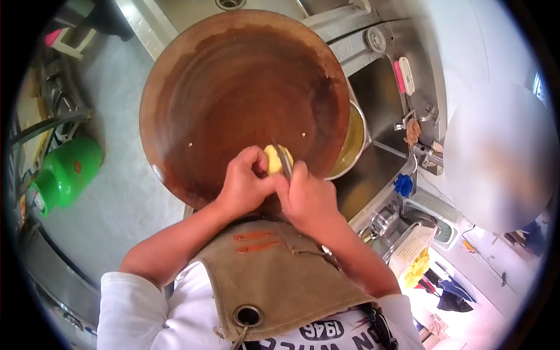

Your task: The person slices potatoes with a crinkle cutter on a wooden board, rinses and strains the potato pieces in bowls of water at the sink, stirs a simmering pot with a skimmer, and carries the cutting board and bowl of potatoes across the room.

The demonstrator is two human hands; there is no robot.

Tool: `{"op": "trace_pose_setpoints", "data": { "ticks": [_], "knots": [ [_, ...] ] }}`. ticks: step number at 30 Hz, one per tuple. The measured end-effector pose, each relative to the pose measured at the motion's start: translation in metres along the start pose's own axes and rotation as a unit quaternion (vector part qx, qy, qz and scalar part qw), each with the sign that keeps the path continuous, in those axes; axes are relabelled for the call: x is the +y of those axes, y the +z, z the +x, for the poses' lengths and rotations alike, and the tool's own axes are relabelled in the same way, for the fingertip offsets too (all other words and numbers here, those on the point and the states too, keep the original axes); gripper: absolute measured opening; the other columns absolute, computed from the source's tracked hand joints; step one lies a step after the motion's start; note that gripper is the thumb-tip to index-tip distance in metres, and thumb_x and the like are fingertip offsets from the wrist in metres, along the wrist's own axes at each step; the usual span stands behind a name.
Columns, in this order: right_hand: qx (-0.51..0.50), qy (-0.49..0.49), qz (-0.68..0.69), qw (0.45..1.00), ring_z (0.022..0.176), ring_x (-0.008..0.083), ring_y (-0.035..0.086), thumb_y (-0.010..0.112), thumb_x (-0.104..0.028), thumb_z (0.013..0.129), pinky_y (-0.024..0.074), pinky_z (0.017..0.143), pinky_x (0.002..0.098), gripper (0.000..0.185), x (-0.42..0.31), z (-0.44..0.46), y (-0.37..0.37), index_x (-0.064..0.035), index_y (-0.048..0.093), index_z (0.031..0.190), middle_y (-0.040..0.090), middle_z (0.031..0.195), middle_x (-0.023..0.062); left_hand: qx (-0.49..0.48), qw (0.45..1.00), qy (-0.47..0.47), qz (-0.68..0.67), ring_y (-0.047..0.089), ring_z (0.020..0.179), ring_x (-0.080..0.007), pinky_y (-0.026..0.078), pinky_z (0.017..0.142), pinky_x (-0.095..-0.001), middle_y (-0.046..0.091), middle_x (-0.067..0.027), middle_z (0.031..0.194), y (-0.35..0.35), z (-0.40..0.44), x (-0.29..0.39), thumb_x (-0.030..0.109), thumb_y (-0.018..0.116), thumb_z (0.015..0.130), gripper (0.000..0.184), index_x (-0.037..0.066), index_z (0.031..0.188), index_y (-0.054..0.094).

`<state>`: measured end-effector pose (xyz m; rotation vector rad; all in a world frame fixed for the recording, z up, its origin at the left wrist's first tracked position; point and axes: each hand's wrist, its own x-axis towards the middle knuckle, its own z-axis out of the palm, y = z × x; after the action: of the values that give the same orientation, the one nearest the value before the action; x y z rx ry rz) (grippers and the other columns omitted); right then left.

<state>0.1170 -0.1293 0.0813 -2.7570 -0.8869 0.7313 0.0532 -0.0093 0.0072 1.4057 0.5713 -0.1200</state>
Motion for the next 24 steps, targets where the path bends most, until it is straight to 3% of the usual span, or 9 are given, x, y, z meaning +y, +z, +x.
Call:
{"op": "trace_pose_setpoints", "data": {
  "ticks": [4, 8, 11, 14, 21, 24],
  "knots": [
    [-0.006, 0.001, 0.011, 1.0, 0.057, 0.0438, 0.058, 0.044, -0.033, 0.095, 0.0456, 0.051, 0.0504, 0.036, 0.004, 0.002, 0.006, 0.0013, 0.047, 0.083, 0.06, 0.066, 0.0233, -0.014, 0.999, 0.016, -0.03, 0.04, 0.064, -0.0072, 0.037, 0.054, -0.0248, 0.043, 0.0008, 0.064, -0.001, -0.006, -0.003, 0.013, 0.076, 0.071, 0.034, 0.006, 0.07, 0.042],
    [0.027, 0.09, 0.06, 0.994, 0.065, 0.0428, 0.06, 0.047, -0.035, 0.093, 0.0458, 0.06, 0.0523, 0.037, 0.03, -0.002, -0.02, 0.0007, 0.048, 0.085, 0.061, 0.07, 0.0228, 0.009, 0.994, 0.052, 0.091, 0.054, 0.067, -0.0163, 0.046, 0.059, -0.0275, 0.054, -0.008, 0.081, -0.003, -0.013, 0.004, 0.01, 0.073, 0.071, 0.026, 0.003, 0.079, 0.049],
    [0.06, 0.107, 0.185, 0.975, 0.07, 0.0443, 0.058, 0.051, -0.033, 0.092, 0.0437, 0.062, 0.0487, 0.035, 0.051, -0.016, -0.034, 0.0004, 0.046, 0.083, 0.058, 0.069, 0.0247, 0.1, 0.953, 0.242, 0.154, 0.06, 0.079, -0.0292, 0.051, 0.069, -0.0343, 0.057, -0.0143, 0.093, 0.005, -0.005, 0.014, 0.016, 0.072, 0.069, 0.033, 0.002, 0.093, 0.054],
    [0.023, 0.107, 0.175, 0.978, 0.068, 0.0441, 0.058, 0.053, -0.032, 0.09, 0.0437, 0.061, 0.049, 0.033, 0.044, -0.034, -0.032, 0.0001, 0.047, 0.084, 0.058, 0.069, 0.0243, -0.022, 0.955, 0.183, 0.231, 0.059, 0.089, -0.0361, 0.051, 0.077, -0.0397, 0.058, -0.0171, 0.096, 0.011, 0.004, 0.019, 0.024, 0.072, 0.068, 0.044, 0.003, 0.103, 0.055],
    [0.017, 0.043, 0.198, 0.979, 0.066, 0.0442, 0.058, 0.055, -0.027, 0.087, 0.044, 0.06, 0.0525, 0.027, 0.026, -0.036, 0.002, -0.0007, 0.048, 0.084, 0.059, 0.068, 0.0233, -0.026, 0.925, 0.025, 0.378, 0.06, 0.09, -0.0372, 0.048, 0.079, -0.0419, 0.059, -0.0217, 0.099, -0.018, -0.016, 0.028, 0.028, 0.071, 0.069, 0.047, 0.0, 0.104, 0.058],
    [0.051, 0.009, 0.136, 0.989, 0.064, 0.0413, 0.059, 0.057, -0.027, 0.086, 0.0462, 0.059, 0.0504, 0.027, 0.02, -0.03, 0.007, -0.0013, 0.049, 0.084, 0.06, 0.069, 0.0198, -0.012, 0.941, -0.007, 0.339, 0.06, 0.09, -0.0371, 0.048, 0.08, -0.0421, 0.059, -0.0225, 0.095, -0.037, -0.018, 0.038, 0.029, 0.071, 0.07, 0.046, -0.002, 0.102, 0.058]
  ]
}}
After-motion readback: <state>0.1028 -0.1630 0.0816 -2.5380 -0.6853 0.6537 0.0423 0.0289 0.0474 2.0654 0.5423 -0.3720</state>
